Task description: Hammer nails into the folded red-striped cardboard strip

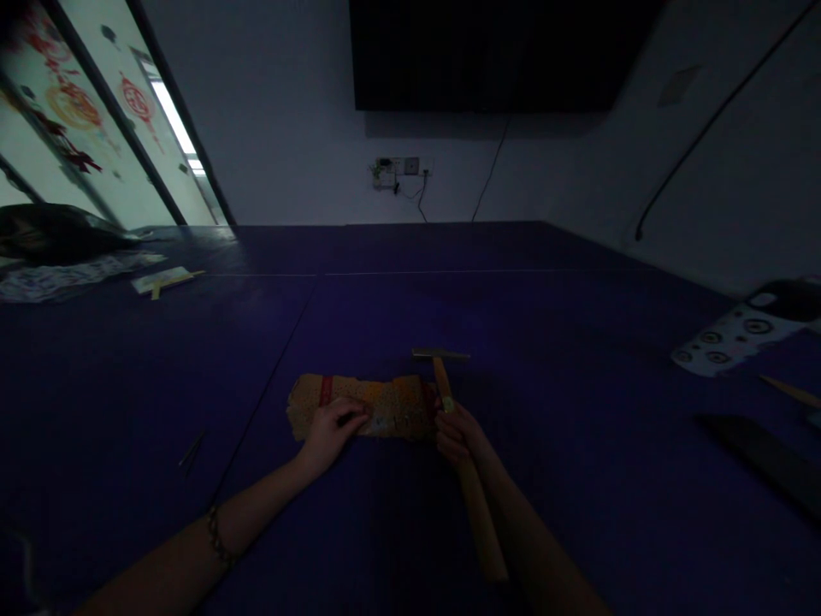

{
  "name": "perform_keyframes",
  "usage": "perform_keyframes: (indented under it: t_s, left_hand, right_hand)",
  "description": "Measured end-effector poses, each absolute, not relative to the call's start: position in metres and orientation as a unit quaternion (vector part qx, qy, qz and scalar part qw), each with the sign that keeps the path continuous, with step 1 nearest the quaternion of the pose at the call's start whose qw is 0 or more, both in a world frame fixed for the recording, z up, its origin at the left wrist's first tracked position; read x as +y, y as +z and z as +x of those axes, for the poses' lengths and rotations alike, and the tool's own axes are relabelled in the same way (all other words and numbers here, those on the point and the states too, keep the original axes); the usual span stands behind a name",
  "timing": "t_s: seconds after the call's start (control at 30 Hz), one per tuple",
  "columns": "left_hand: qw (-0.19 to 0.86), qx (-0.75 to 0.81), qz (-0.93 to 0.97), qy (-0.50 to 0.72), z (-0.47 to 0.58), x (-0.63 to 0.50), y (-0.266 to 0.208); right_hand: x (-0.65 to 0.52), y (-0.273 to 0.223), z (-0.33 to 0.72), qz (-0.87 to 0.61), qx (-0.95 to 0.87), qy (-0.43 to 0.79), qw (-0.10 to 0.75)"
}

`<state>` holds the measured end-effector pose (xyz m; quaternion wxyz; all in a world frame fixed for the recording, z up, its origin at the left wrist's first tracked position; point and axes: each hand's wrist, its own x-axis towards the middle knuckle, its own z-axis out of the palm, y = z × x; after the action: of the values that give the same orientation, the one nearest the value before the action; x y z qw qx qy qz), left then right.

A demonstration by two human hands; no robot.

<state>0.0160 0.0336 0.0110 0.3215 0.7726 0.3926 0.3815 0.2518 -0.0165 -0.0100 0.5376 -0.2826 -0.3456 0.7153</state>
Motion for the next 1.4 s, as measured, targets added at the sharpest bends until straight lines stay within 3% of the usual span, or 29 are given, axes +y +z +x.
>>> perform_keyframes:
  t_s: [1.4]
  left_hand:
    - [0.348, 0.375, 0.771, 0.38, 0.0128, 0.0355, 0.0102]
  right_hand:
    - [-0.014, -0.0148, 0.2545, -0.284, -0.36, 0.716, 0.527]
